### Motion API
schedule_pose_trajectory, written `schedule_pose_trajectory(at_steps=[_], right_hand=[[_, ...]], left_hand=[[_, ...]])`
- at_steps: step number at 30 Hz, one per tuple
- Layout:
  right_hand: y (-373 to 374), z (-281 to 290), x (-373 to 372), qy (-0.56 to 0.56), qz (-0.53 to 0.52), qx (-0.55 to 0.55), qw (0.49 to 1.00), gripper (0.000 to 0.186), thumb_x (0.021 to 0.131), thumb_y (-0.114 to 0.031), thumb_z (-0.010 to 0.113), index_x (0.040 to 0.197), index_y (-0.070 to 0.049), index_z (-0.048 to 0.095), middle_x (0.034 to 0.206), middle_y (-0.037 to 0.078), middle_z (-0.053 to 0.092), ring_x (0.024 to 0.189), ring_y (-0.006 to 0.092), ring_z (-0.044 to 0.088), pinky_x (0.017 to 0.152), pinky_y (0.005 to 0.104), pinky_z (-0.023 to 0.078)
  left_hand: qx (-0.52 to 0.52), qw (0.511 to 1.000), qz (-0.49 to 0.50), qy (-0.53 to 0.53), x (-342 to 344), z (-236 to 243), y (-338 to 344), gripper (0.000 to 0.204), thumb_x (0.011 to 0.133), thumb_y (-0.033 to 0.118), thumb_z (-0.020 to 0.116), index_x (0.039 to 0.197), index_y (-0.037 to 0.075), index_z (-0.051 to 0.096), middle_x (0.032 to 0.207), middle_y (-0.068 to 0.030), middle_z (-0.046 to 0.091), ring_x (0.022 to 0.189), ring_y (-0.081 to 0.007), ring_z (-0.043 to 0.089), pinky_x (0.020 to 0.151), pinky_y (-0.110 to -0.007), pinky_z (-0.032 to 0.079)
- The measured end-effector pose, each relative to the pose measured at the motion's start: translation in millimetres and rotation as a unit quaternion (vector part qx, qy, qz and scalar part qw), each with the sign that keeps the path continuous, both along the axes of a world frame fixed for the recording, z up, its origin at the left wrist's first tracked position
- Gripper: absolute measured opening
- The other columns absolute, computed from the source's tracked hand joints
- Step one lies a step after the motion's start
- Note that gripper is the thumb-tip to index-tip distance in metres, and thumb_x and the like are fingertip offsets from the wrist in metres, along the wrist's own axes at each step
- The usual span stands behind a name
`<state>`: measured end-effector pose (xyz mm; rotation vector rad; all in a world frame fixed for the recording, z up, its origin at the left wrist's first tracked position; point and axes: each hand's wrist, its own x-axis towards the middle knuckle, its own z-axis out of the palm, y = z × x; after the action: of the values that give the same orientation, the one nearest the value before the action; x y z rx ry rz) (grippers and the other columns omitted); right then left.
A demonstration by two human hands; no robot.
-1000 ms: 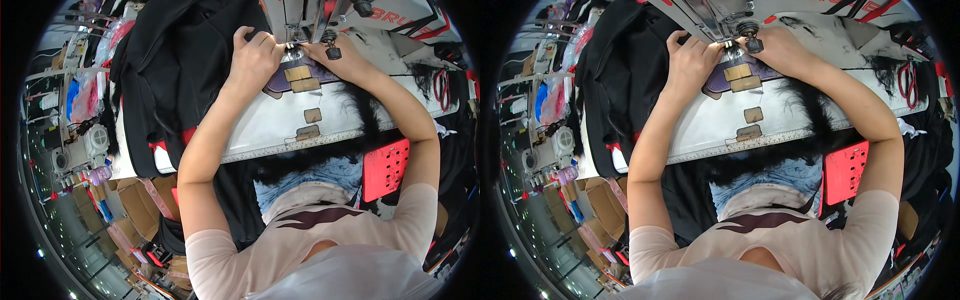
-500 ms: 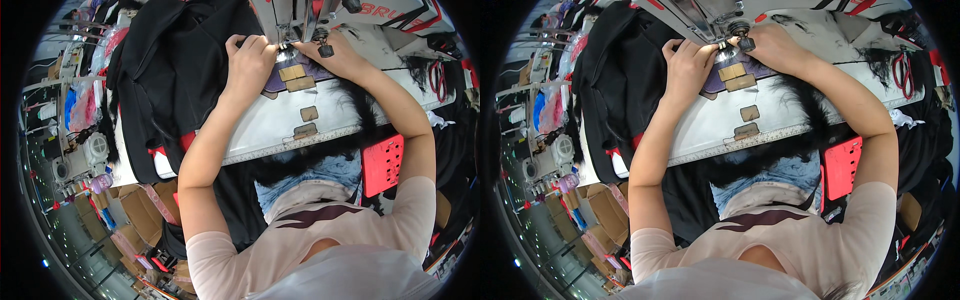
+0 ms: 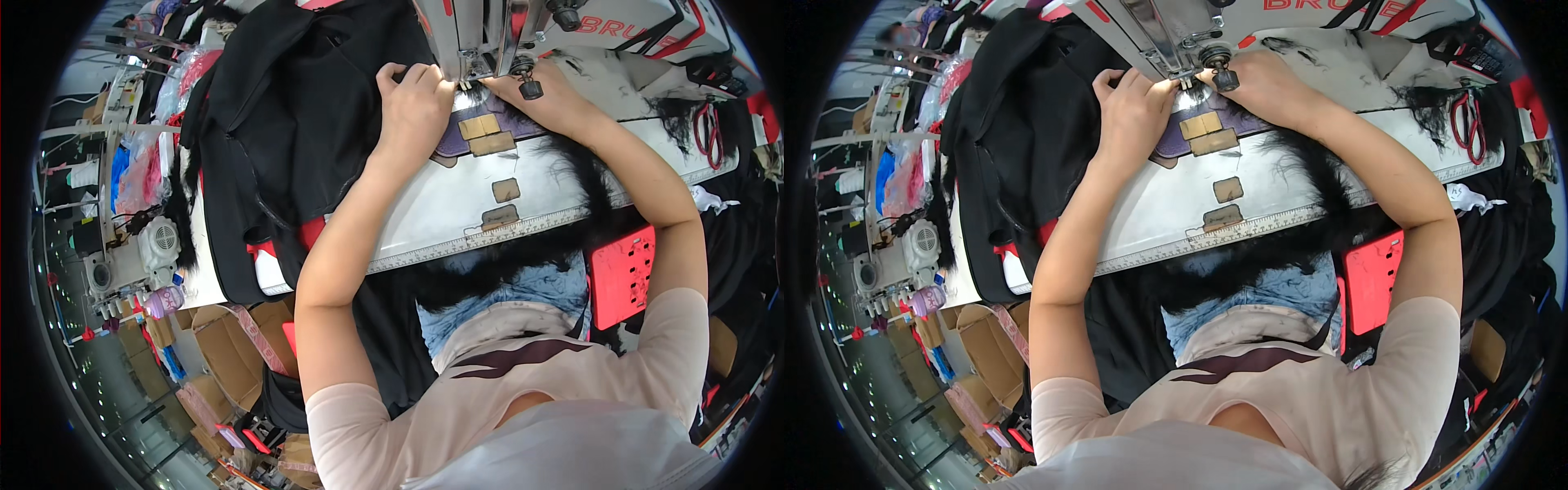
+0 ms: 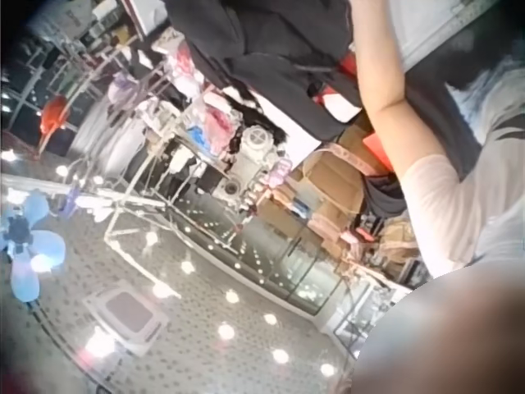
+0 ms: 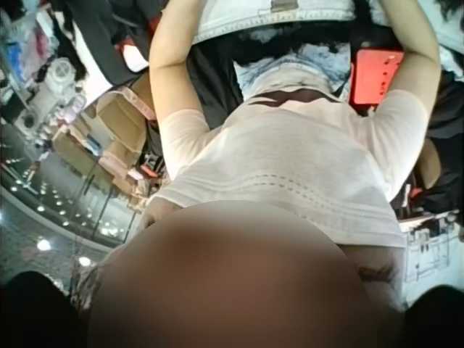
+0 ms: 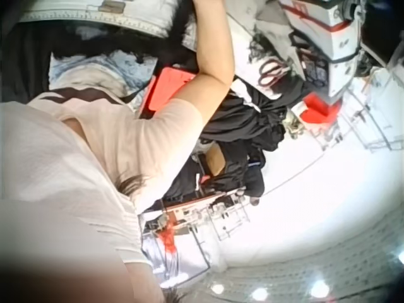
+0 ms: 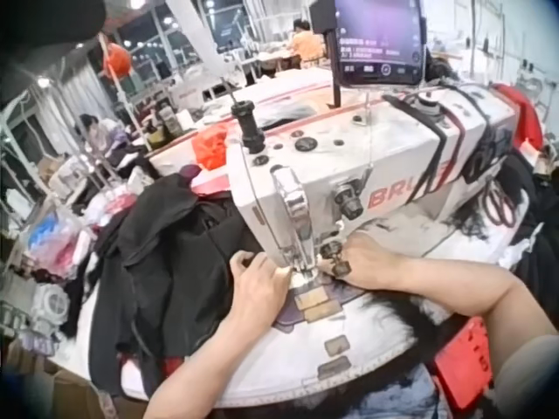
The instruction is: Sewing a black fur trim onto a piece of black fabric using an industrial sewing machine.
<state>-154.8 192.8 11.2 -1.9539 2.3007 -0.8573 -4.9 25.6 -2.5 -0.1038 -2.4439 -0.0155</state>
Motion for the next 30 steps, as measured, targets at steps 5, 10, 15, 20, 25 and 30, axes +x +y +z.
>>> schedule_pose_trajectory(at_steps=[5, 10, 15, 20, 25, 30], right_hand=[[0.7, 1.1, 4.2, -0.059, -0.017, 0.005, 0.998, 0.033, 0.098, -0.033, 0.047, 0.092, -0.004, 0.060, 0.078, 0.017, 0.061, 0.074, 0.0375, 0.058, 0.066, 0.0453, 0.045], [0.0, 5.4, 4.9, -0.018, -0.022, 0.011, 1.000, 0.019, 0.095, -0.025, 0.056, 0.101, -0.011, 0.067, 0.085, 0.015, 0.066, 0.076, 0.0301, 0.062, 0.069, 0.0360, 0.047], [-0.3, 10.1, 6.4, 0.005, -0.038, 0.057, 0.998, 0.018, 0.094, -0.023, 0.057, 0.101, -0.010, 0.066, 0.086, 0.015, 0.065, 0.079, 0.0312, 0.062, 0.071, 0.0382, 0.048], [16.8, 7.6, 20.3, 0.100, -0.059, 0.012, 0.993, 0.019, 0.086, -0.013, 0.064, 0.102, -0.003, 0.064, 0.094, 0.016, 0.063, 0.088, 0.0352, 0.061, 0.076, 0.0427, 0.050], [44.8, 10.3, 55.8, 0.084, -0.002, -0.019, 0.996, 0.016, 0.080, -0.008, 0.068, 0.095, -0.001, 0.066, 0.095, 0.012, 0.062, 0.092, 0.0312, 0.061, 0.080, 0.0404, 0.050], [27.9, 5.9, 61.1, -0.028, 0.112, -0.076, 0.990, 0.016, 0.082, -0.006, 0.067, 0.097, -0.002, 0.067, 0.097, 0.010, 0.063, 0.088, 0.0309, 0.061, 0.079, 0.0399, 0.050]], left_hand=[[-0.002, 1.000, -0.004, 0.012, 1.3, -1.6, 5.4, 0.006, 0.076, 0.008, 0.064, 0.081, 0.008, 0.062, 0.087, -0.0027, 0.060, 0.088, -0.0179, 0.061, 0.089, -0.046, 0.036], [-0.011, 1.000, 0.012, 0.016, -0.3, -2.2, 3.7, 0.005, 0.076, 0.009, 0.064, 0.081, 0.008, 0.062, 0.089, -0.0030, 0.060, 0.088, -0.0178, 0.060, 0.090, -0.046, 0.037], [-0.029, 0.999, 0.024, 0.001, 0.8, -1.9, 1.5, 0.009, 0.080, 0.012, 0.070, 0.089, 0.013, 0.068, 0.078, -0.0008, 0.057, 0.083, -0.0177, 0.059, 0.088, -0.042, 0.037], [0.001, 1.000, 0.019, -0.023, 14.2, 1.2, 5.4, 0.008, 0.080, 0.012, 0.070, 0.088, 0.012, 0.066, 0.086, 0.0007, 0.061, 0.086, -0.0180, 0.059, 0.088, -0.042, 0.037], [0.132, 0.989, 0.041, -0.046, 26.6, 6.8, 16.0, 0.010, 0.081, 0.020, 0.071, 0.084, 0.011, 0.068, 0.090, -0.0001, 0.061, 0.087, -0.0204, 0.057, 0.084, -0.042, 0.034], [0.159, 0.975, 0.125, -0.092, 20.1, 7.3, 37.7, 0.030, 0.074, 0.027, 0.078, 0.096, 0.010, 0.066, 0.100, -0.0026, 0.060, 0.101, -0.0238, 0.054, 0.088, -0.041, 0.034]])
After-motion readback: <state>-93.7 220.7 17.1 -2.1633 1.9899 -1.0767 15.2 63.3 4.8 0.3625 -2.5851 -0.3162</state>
